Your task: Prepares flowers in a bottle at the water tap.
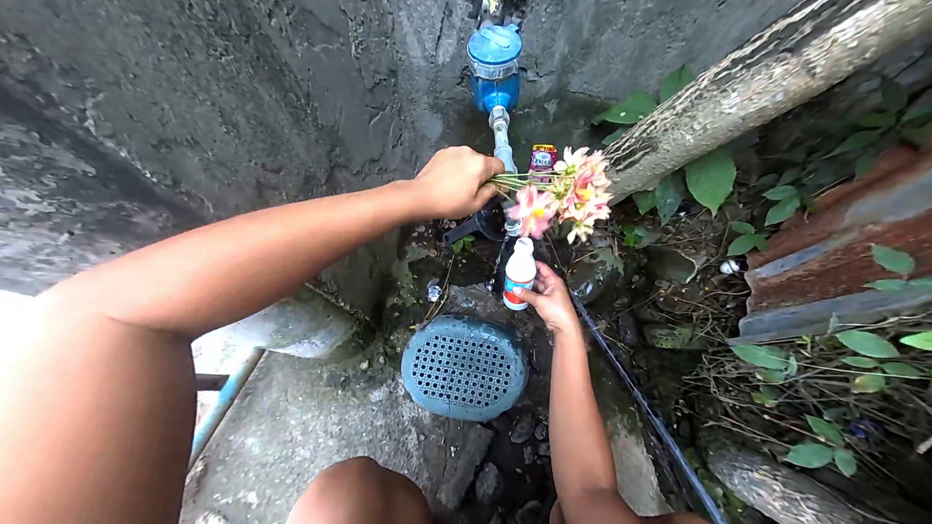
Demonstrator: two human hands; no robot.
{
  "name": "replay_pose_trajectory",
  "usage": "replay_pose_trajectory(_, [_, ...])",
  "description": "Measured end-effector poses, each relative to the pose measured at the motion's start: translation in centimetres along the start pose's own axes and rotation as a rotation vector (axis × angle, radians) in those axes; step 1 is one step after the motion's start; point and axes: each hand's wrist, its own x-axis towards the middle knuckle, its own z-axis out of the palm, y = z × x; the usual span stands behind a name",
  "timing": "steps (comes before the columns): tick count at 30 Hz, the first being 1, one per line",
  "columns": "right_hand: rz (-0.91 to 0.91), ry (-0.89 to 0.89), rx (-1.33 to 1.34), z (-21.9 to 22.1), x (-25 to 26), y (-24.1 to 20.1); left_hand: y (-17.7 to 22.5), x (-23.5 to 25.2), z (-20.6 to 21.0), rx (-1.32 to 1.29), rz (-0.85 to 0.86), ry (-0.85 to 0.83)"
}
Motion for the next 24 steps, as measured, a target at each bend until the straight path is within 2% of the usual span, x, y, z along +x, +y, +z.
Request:
replay_pose_trajectory(4, [0.002,-0.01,-0.011,-0.5,-0.3,0.5,-2.9,0.7,0.7,0.054,0.355,0.073])
replay_pose_trajectory(7, [0.026,-0.012,0.003,-0.7,-0.3,0.2,-3.7,1.5,0.2,0.107,0.462,0.068])
replay_pose_trajectory(9, [0.005,-0.054,0.024,-0.9,-0.4,0.1,-3.8,0.7,0.3,0.038,0.396,0.145])
replay_pose_trajectory(10, [-0.009,-0.093,0.029,-1.2,-0.5,-0.1,-3.6,-0.4,1.0,-0.073,0.315,0.252])
replay_pose_trajectory(12, [-0.012,-0.158,0.033,-1.2,-1.0,-1.1,-1.7,-4.1,3.7,-0.449,0.034,0.491])
replay_pose_trajectory(14, [0.0,-0.19,0.049,0.0,-1.6,-3.0,0.4,-8.5,8.0,-0.772,-0.232,0.603])
replay_pose_trajectory(16, [-0.011,-0.187,0.081,2.7,-2.2,-5.0,1.1,-12.8,12.9,-0.978,-0.319,0.639])
replay_pose_trajectory(18, [-0.041,-0.186,0.122,5.8,-2.8,-7.0,1.4,-15.4,15.8,-1.151,-0.323,0.71])
replay_pose_trajectory(20, [-0.07,-0.213,0.132,8.6,-3.2,-8.8,1.9,-17.1,15.7,-1.135,-0.335,0.731])
replay_pose_trajectory(22, [-0.114,-0.244,0.094,10.8,-3.5,-10.3,2.5,-18.4,14.0,-1.012,-0.41,0.727])
replay_pose_trajectory(24, [-0.147,-0.322,0.056,11.7,-3.5,-11.8,3.0,-19.4,12.1,-1.021,-0.423,0.718])
